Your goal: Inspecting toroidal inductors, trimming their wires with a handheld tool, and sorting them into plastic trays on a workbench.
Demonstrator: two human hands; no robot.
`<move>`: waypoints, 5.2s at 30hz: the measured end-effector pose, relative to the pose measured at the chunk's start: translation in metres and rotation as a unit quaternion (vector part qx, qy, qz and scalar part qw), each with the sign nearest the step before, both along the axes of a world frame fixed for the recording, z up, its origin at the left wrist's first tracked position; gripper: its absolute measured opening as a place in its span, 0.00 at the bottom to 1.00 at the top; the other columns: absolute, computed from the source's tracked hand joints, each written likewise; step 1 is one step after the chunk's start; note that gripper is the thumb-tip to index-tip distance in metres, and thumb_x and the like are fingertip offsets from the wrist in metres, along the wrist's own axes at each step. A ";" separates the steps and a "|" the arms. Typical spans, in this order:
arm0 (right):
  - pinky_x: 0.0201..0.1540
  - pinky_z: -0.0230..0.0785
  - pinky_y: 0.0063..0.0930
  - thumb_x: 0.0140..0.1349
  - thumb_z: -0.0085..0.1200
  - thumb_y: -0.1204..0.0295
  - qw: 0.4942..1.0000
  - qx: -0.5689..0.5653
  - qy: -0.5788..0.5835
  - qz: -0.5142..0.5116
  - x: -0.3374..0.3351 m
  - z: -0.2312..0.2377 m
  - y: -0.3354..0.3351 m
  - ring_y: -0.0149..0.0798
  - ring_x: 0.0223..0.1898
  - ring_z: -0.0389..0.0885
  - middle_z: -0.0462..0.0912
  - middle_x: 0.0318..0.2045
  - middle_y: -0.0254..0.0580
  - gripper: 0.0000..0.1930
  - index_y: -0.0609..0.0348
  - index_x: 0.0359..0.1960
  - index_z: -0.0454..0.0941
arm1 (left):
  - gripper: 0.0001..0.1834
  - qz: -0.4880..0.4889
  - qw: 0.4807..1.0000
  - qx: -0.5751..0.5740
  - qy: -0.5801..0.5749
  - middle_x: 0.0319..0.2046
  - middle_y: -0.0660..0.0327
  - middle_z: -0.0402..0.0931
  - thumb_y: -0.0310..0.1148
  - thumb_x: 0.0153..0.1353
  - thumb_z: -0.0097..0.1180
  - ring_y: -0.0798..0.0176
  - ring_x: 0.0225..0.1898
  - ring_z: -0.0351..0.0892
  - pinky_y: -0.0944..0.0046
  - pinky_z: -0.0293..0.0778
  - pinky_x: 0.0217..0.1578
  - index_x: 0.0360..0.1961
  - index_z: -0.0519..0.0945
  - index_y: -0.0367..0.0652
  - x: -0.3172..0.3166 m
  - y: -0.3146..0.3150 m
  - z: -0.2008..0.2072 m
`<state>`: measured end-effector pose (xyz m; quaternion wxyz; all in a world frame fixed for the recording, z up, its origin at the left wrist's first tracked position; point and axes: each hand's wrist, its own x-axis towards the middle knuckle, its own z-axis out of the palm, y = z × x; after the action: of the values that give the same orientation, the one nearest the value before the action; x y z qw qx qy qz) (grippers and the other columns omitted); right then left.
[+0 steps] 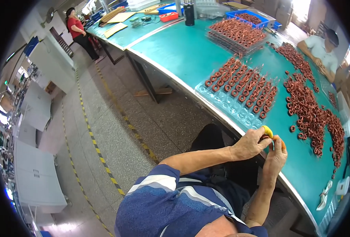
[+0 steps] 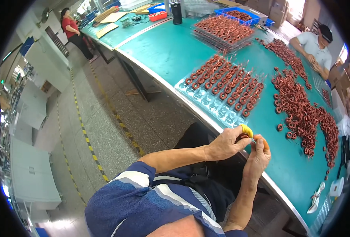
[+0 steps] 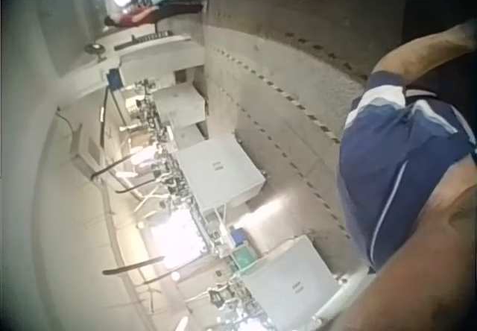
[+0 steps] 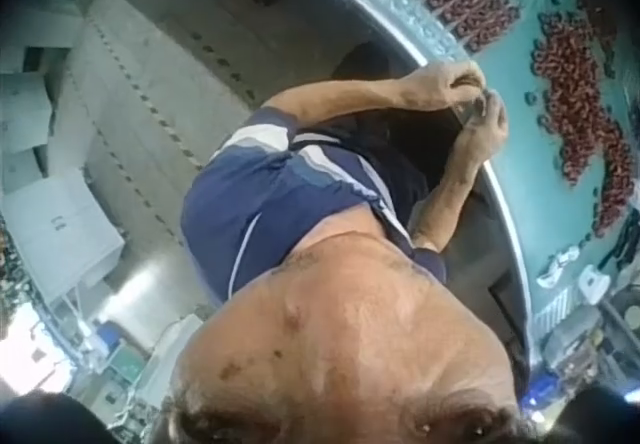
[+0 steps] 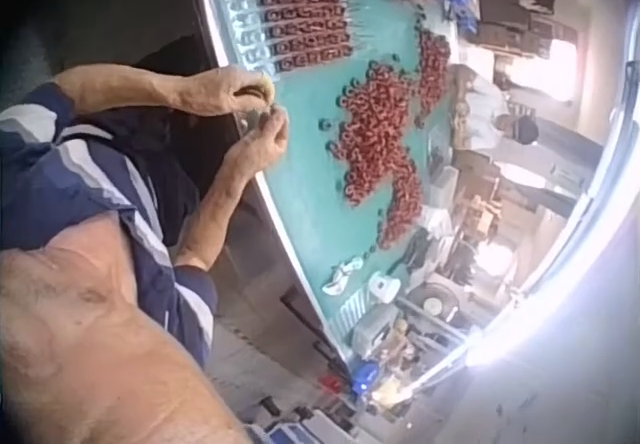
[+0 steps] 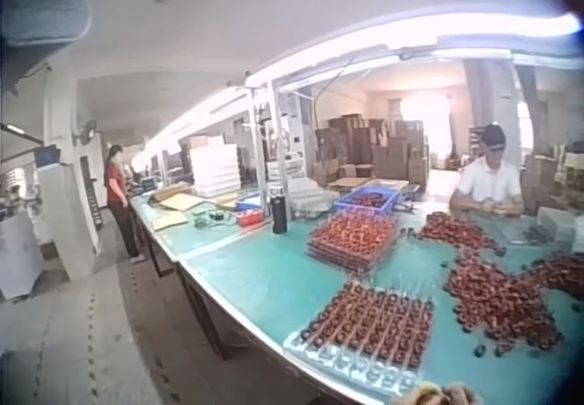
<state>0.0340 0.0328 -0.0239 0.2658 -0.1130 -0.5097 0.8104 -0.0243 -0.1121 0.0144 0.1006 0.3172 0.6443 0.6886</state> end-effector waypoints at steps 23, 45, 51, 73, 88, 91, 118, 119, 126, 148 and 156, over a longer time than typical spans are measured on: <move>0.32 0.72 0.18 0.68 0.50 0.64 0.993 0.106 -0.025 0.046 0.022 0.015 -0.019 0.29 0.30 0.79 0.81 0.31 0.38 0.14 0.65 0.41 0.78 | 0.13 -0.162 0.986 -0.024 0.008 0.24 0.59 0.73 0.27 0.63 0.52 0.70 0.21 0.73 0.68 0.71 0.23 0.45 0.72 0.31 0.010 -0.020 -0.001; 0.25 0.66 0.15 0.64 0.56 0.67 0.983 0.169 -0.063 -0.022 0.031 0.043 -0.014 0.22 0.23 0.72 0.77 0.25 0.31 0.14 0.66 0.45 0.76 | 0.11 -0.134 0.985 -0.020 -0.107 0.24 0.63 0.68 0.24 0.66 0.46 0.73 0.19 0.67 0.74 0.66 0.22 0.48 0.69 0.32 0.000 -0.019 -0.003; 0.23 0.65 0.17 0.63 0.58 0.66 0.975 0.209 -0.048 0.056 0.044 0.038 -0.003 0.22 0.20 0.72 0.76 0.18 0.31 0.13 0.67 0.34 0.80 | 0.15 -0.277 0.910 -0.015 -0.307 0.26 0.59 0.69 0.35 0.70 0.43 0.68 0.20 0.70 0.72 0.69 0.22 0.50 0.70 0.34 -0.007 -0.023 0.000; 0.26 0.69 0.19 0.67 0.52 0.69 0.967 0.240 0.014 -0.086 0.090 0.036 0.007 0.25 0.21 0.75 0.78 0.20 0.35 0.11 0.67 0.38 0.77 | 0.12 -0.202 0.957 0.055 -0.199 0.20 0.66 0.63 0.38 0.71 0.44 0.75 0.16 0.59 0.76 0.58 0.13 0.45 0.71 0.40 0.036 0.031 -0.012; 0.19 0.67 0.15 0.63 0.57 0.63 0.998 -0.038 -0.028 -0.032 0.100 0.028 0.001 0.24 0.18 0.75 0.77 0.19 0.34 0.15 0.66 0.31 0.77 | 0.13 -0.246 0.956 -0.115 0.115 0.22 0.67 0.67 0.34 0.68 0.50 0.76 0.20 0.61 0.76 0.56 0.21 0.46 0.70 0.34 0.019 0.041 -0.009; 0.17 0.67 0.14 0.63 0.56 0.65 0.996 -0.074 -0.037 -0.012 0.102 0.026 0.003 0.25 0.17 0.76 0.78 0.19 0.35 0.14 0.66 0.30 0.77 | 0.14 -0.345 0.924 -0.114 0.121 0.25 0.65 0.68 0.36 0.69 0.47 0.74 0.24 0.65 0.74 0.60 0.25 0.47 0.70 0.35 0.017 0.034 0.007; 0.16 0.62 0.16 0.53 0.55 0.70 0.987 -0.083 -0.107 0.088 0.098 0.008 -0.010 0.25 0.14 0.71 0.76 0.16 0.35 0.09 0.65 0.28 0.76 | 0.21 -0.382 0.700 -0.276 0.536 0.39 0.49 0.75 0.25 0.59 0.54 0.44 0.37 0.75 0.52 0.74 0.36 0.55 0.71 0.45 0.005 0.013 0.062; 0.16 0.62 0.16 0.53 0.55 0.70 0.989 -0.073 -0.108 0.070 0.099 0.008 -0.011 0.24 0.14 0.71 0.75 0.15 0.34 0.09 0.65 0.28 0.76 | 0.22 -0.377 0.701 -0.293 0.529 0.40 0.48 0.75 0.26 0.59 0.55 0.45 0.38 0.76 0.52 0.74 0.37 0.56 0.70 0.45 0.005 0.012 0.059; 0.24 0.67 0.27 0.56 0.53 0.72 0.961 0.212 -0.089 -0.153 0.100 0.026 -0.029 0.32 0.19 0.75 0.78 0.17 0.47 0.10 0.71 0.27 0.76 | 0.14 -0.256 0.888 -0.246 0.291 0.26 0.60 0.73 0.22 0.59 0.55 0.67 0.26 0.74 0.68 0.71 0.30 0.47 0.71 0.33 0.003 0.009 0.009; 0.37 0.71 0.19 0.63 0.57 0.69 1.000 -0.012 0.002 0.023 0.056 0.025 -0.024 0.28 0.31 0.75 0.77 0.34 0.36 0.20 0.66 0.54 0.71 | 0.17 -0.226 0.950 0.047 -0.211 0.29 0.61 0.72 0.34 0.71 0.43 0.70 0.29 0.72 0.72 0.71 0.32 0.54 0.67 0.33 0.024 0.000 -0.015; 0.37 0.69 0.18 0.67 0.52 0.64 0.995 0.054 -0.033 -0.073 0.051 0.020 -0.025 0.25 0.31 0.76 0.81 0.27 0.36 0.14 0.65 0.37 0.82 | 0.13 -0.204 0.953 0.023 -0.222 0.25 0.66 0.71 0.34 0.70 0.45 0.74 0.24 0.70 0.75 0.68 0.26 0.47 0.73 0.36 0.021 -0.006 -0.013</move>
<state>0.0851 0.0079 -0.0036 0.3126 -0.1625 -0.5516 0.7561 -0.0036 -0.1177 0.0013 0.3722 0.2827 0.5114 0.7212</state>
